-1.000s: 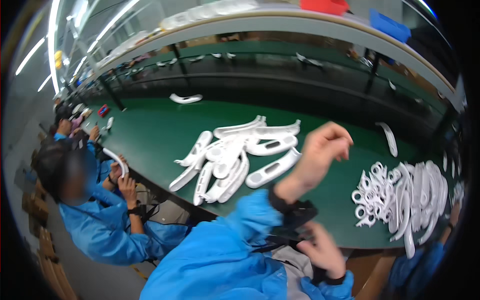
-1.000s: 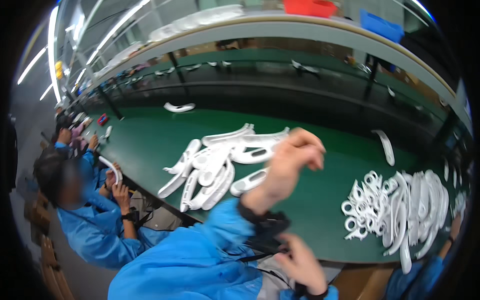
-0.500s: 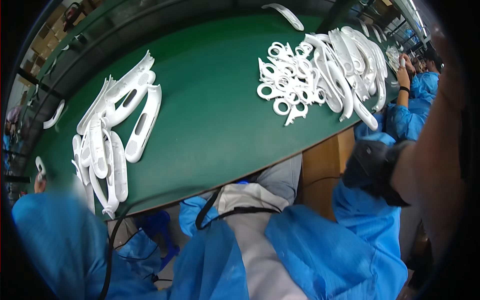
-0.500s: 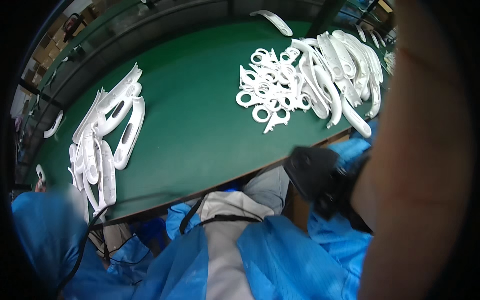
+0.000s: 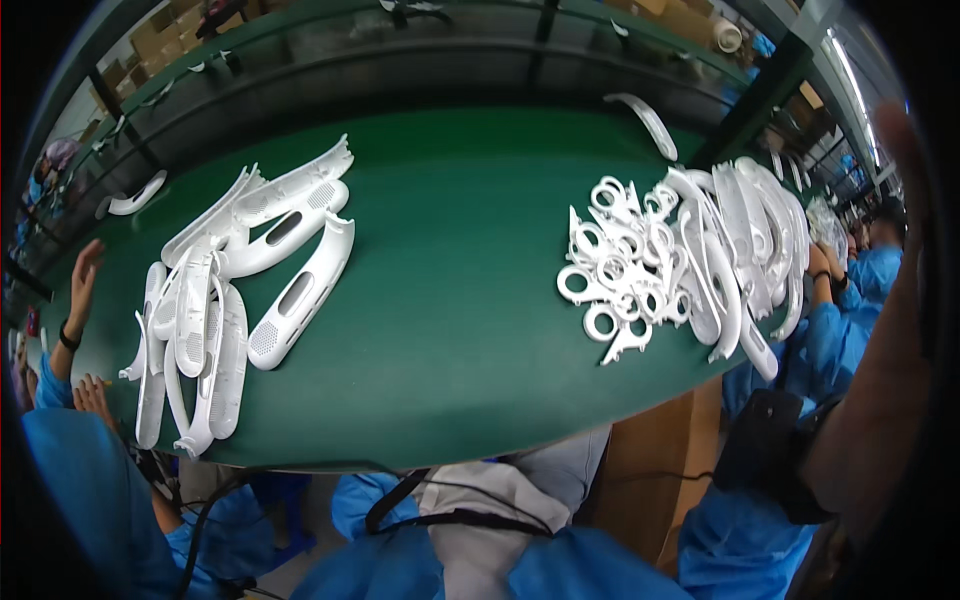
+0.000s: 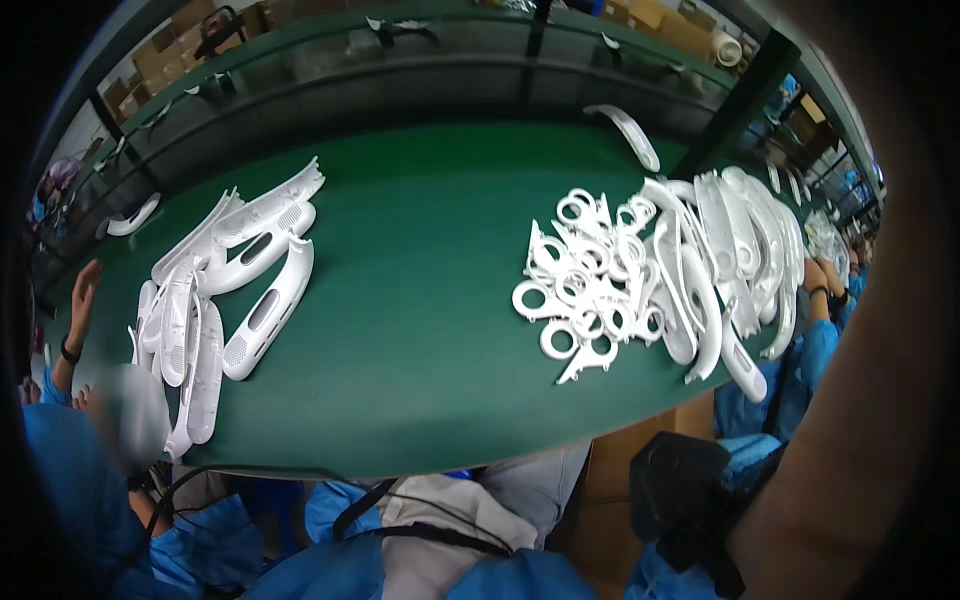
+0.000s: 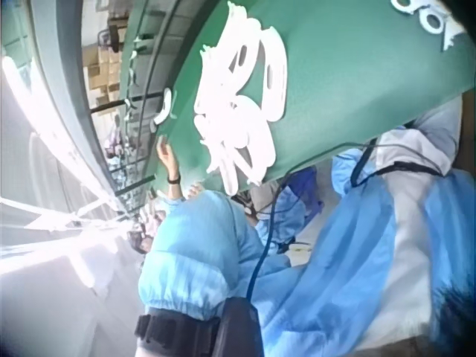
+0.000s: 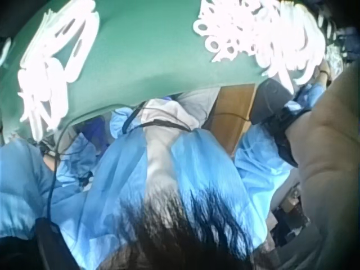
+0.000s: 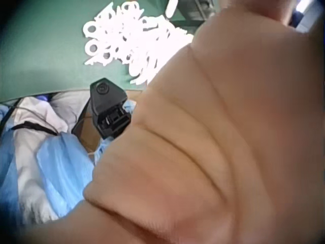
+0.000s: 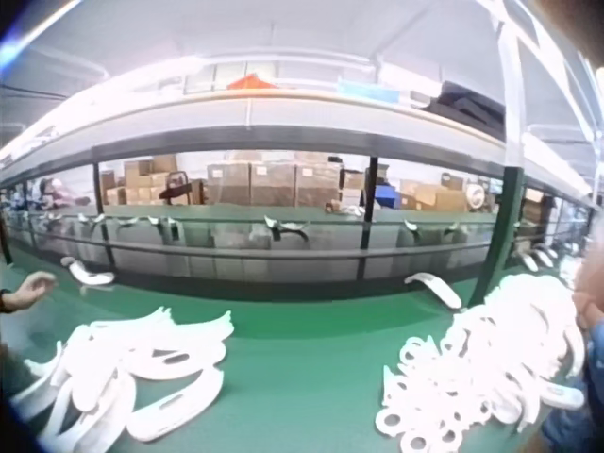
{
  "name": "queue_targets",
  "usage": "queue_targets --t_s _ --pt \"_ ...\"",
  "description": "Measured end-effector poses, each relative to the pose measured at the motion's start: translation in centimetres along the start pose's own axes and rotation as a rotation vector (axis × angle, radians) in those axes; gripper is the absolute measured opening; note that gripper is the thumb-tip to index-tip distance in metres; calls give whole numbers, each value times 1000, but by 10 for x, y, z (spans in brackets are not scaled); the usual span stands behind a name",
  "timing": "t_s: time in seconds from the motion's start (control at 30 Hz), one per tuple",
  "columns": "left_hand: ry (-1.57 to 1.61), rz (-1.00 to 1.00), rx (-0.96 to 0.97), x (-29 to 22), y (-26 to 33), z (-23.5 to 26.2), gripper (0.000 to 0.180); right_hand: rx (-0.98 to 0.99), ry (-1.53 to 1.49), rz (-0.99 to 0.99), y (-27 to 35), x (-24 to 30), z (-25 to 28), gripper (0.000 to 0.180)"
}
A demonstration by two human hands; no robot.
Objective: Assembling and inspecting white plastic components at a factory assembly line.
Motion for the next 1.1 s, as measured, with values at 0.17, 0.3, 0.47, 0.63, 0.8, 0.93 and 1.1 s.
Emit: queue_targets --t_s 0.17,0.3,0.47,0.63,0.8,0.93,1.1 --pt "-60 94 -13 -33 -31 -8 55 -15 -62 -96 -17 3 1 57" --pt "-54 126 -36 -21 -30 -6 50 6 -56 -144 -15 2 0 55" --pt "-62 240 -72 -13 -18 -3 44 27 -81 -273 7 -1 -15 51" --pt "-111 224 -102 0 -20 -19 39 44 -115 -265 12 -16 -18 47" --pt "-201 274 -93 11 -50 -38 34 7 -191 -312 18 -24 -56 44" --pt "-195 324 -111 50 -52 -78 30 22 -187 -377 22 -32 -50 41" --pt "-115 359 -119 67 -42 -105 27 46 -106 -448 8 -37 -29 38"
Point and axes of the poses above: each hand's wrist, its own y-axis away from the middle knuckle, its own z-axis out of the back of the hand, x = y × z, the point moved 9 cm from there along -y, towards the middle knuckle, and after that the axes turned 7 degrees about -x, right-handed, at the moved point
